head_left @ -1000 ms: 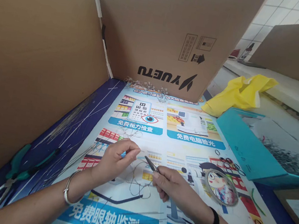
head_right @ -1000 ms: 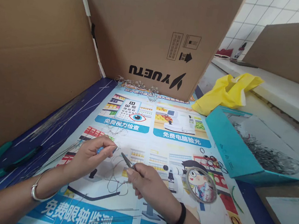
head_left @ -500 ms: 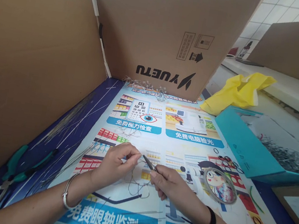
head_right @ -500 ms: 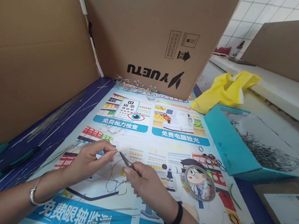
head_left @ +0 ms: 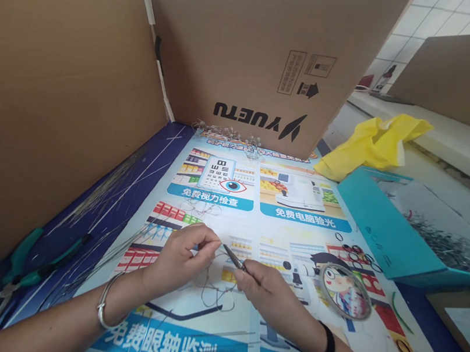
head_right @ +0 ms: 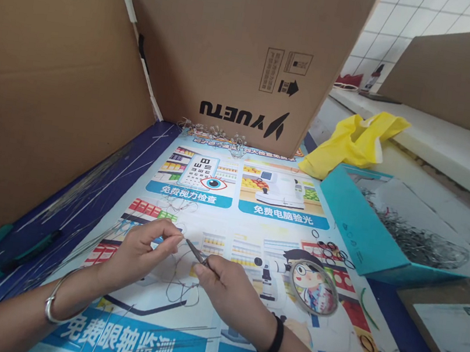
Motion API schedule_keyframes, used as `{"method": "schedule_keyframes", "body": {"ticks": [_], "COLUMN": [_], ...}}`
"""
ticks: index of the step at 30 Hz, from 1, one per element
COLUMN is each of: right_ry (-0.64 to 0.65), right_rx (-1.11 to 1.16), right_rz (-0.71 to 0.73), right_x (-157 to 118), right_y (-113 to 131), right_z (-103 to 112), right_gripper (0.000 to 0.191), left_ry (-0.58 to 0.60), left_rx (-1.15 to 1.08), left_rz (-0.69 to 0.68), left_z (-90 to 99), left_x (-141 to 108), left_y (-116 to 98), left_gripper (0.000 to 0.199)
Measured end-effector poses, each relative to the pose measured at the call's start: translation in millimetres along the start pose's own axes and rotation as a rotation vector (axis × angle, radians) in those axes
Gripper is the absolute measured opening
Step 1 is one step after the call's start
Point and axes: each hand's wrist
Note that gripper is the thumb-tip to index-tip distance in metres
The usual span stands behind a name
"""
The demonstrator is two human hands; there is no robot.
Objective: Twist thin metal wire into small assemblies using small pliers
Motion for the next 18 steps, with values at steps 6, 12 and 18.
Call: {"method": "schedule_keyframes", "body": {"ticks": [6, 12, 18], "right_ry": [0.007, 0.034, 0.081], "right_rx": [-0.027, -0.026, -0.013], "right_rz": [0.022, 0.084, 0.045], "right_x": [-0.2, -1.0, -1.2], "right_y": [-2.0, -1.3, -0.7], "right_z": [-2.1, 0.9, 5.9], "right_gripper": [0.037, 0.038, 0.040], "left_ry": [-0.007, 0.019, 0.078], "left_rx": [-0.002, -0.033, -0.146], "left_rz": [-0.084, -0.093, -0.018], "left_z": [2.7, 5.9, 5.5], "left_x": [0.1, 0.3, 1.3], "left_y": [3.6, 5.4, 9.0], "left_gripper": [0.015, 0.016, 0.018]}}
Point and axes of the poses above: each hand's wrist, its own x-axis towards the middle knuckle, its own z-axis out of the back of the hand, y = z × x, and after that the axes turned 6 degrees about x, right-handed
